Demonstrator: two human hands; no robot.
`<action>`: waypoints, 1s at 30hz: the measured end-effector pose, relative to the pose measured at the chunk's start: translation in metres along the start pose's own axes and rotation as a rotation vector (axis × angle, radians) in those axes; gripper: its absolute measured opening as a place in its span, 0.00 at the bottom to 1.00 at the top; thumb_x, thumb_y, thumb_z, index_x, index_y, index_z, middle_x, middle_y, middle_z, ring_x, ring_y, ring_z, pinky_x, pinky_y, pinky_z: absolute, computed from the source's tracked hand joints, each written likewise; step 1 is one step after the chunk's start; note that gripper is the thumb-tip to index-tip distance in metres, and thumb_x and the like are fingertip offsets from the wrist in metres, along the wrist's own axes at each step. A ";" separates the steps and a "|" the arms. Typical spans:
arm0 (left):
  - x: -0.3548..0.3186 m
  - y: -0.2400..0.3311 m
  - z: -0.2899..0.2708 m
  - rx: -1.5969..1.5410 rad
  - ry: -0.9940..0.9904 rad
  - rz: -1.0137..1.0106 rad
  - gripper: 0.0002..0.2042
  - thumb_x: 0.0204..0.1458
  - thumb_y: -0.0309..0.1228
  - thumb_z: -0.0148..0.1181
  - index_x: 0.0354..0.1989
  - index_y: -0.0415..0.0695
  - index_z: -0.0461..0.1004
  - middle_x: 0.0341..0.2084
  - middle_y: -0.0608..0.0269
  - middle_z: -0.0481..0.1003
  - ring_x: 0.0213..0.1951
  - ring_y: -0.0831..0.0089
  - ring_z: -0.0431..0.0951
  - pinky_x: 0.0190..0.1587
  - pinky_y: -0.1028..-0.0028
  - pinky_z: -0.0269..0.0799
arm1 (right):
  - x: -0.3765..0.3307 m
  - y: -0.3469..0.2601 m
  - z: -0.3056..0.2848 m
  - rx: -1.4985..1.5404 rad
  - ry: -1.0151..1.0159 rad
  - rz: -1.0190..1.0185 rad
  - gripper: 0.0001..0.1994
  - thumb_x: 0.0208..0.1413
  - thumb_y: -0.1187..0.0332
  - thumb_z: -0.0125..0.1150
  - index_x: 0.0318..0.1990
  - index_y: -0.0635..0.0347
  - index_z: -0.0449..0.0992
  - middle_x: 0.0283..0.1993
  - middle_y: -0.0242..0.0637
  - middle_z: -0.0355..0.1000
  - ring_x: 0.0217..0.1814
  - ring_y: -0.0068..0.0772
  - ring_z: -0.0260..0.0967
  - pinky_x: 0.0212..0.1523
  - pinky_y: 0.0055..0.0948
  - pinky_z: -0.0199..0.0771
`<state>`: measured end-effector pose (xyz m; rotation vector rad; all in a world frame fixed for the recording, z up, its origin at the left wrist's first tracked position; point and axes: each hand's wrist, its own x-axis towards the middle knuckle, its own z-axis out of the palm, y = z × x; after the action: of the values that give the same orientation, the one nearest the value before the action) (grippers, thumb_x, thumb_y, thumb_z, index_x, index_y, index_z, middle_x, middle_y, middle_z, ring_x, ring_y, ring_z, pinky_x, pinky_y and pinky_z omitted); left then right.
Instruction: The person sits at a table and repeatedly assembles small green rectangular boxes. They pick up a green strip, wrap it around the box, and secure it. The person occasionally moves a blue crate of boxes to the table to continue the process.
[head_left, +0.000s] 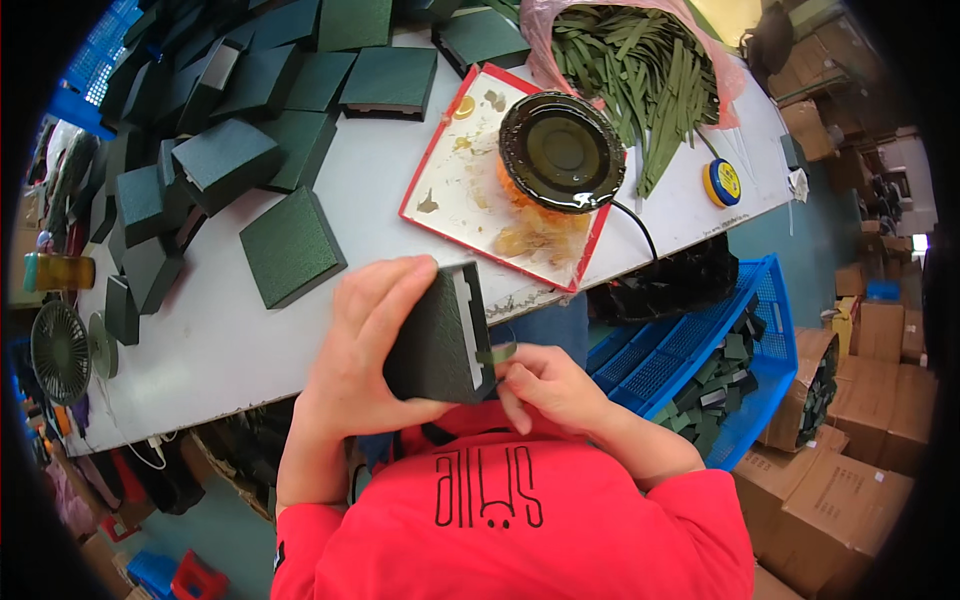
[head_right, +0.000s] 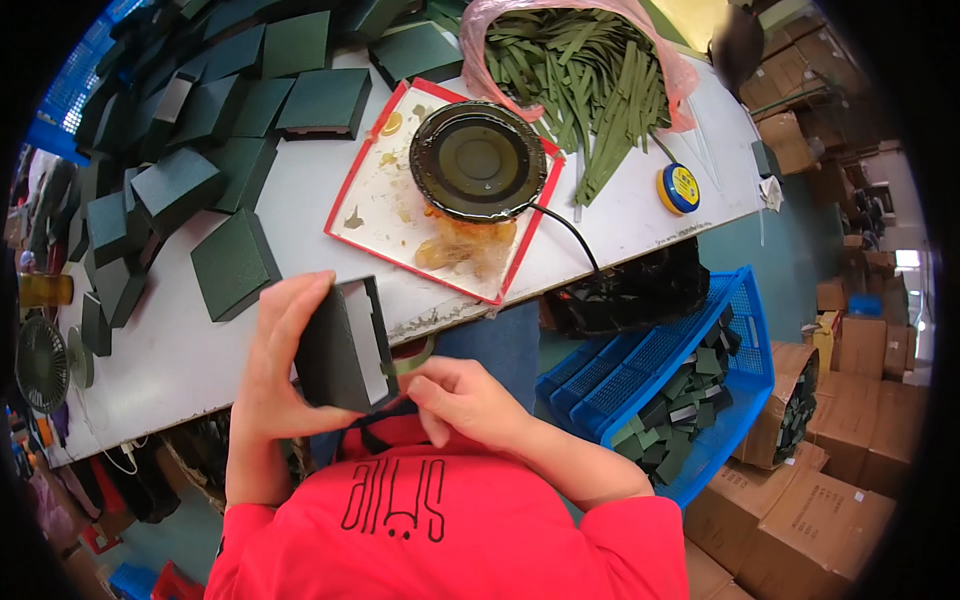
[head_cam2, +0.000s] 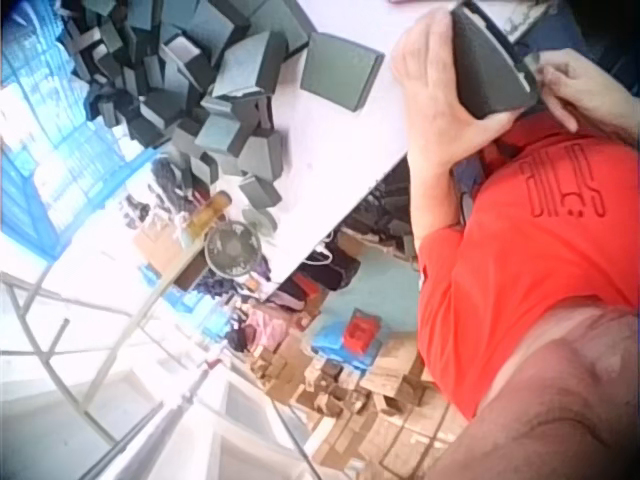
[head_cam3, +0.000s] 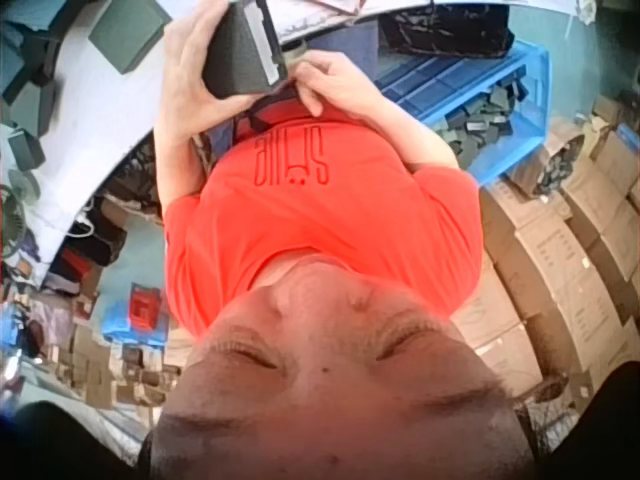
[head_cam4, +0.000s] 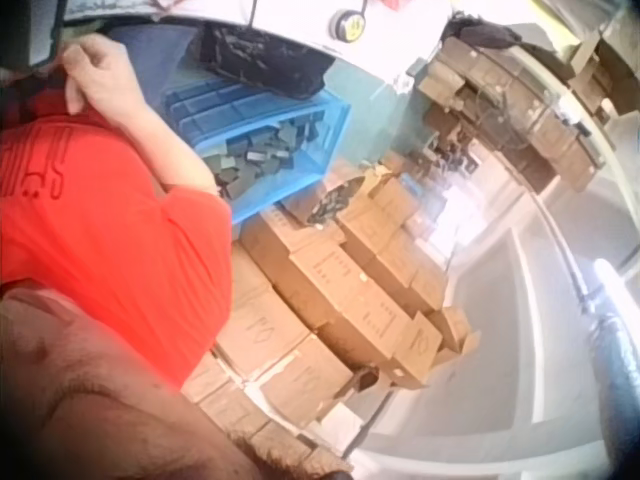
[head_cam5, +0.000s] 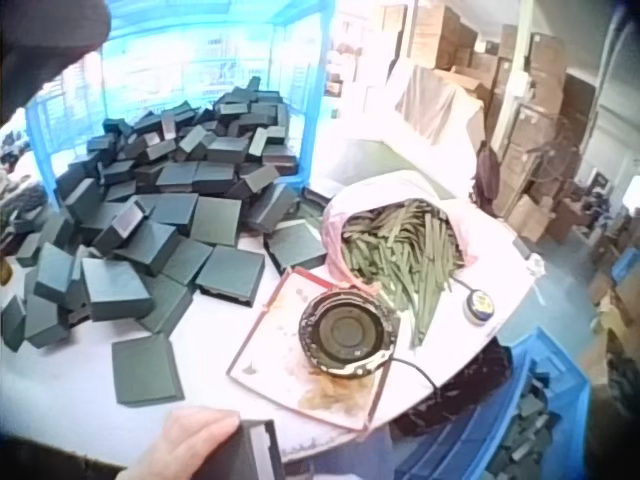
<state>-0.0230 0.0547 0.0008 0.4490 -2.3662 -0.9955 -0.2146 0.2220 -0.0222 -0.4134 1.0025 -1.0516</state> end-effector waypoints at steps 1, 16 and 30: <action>0.000 0.001 0.002 0.002 -0.021 0.028 0.50 0.26 0.33 0.78 0.66 0.38 0.64 0.61 0.49 0.67 0.62 0.48 0.66 0.64 0.54 0.61 | 0.003 0.002 0.004 0.126 0.034 -0.029 0.17 0.70 0.62 0.55 0.58 0.64 0.74 0.33 0.37 0.78 0.22 0.20 0.68 0.26 0.18 0.68; -0.040 -0.005 -0.020 0.122 -0.071 -0.168 0.51 0.24 0.33 0.78 0.67 0.38 0.64 0.60 0.47 0.67 0.61 0.48 0.67 0.63 0.57 0.64 | 0.002 -0.034 -0.044 0.641 0.465 -0.553 0.12 0.68 0.67 0.58 0.54 0.61 0.75 0.40 0.36 0.79 0.30 0.15 0.73 0.29 0.17 0.76; -0.019 0.004 -0.010 0.122 -0.118 -0.061 0.49 0.26 0.33 0.79 0.65 0.39 0.66 0.59 0.47 0.68 0.59 0.47 0.68 0.62 0.55 0.64 | 0.032 -0.056 -0.044 -0.003 0.531 -0.553 0.12 0.68 0.63 0.60 0.42 0.65 0.77 0.25 0.27 0.68 0.17 0.14 0.60 0.17 0.18 0.58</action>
<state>-0.0025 0.0607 0.0033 0.5245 -2.5432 -0.9312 -0.2772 0.1746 -0.0211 -0.4354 1.3997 -1.7153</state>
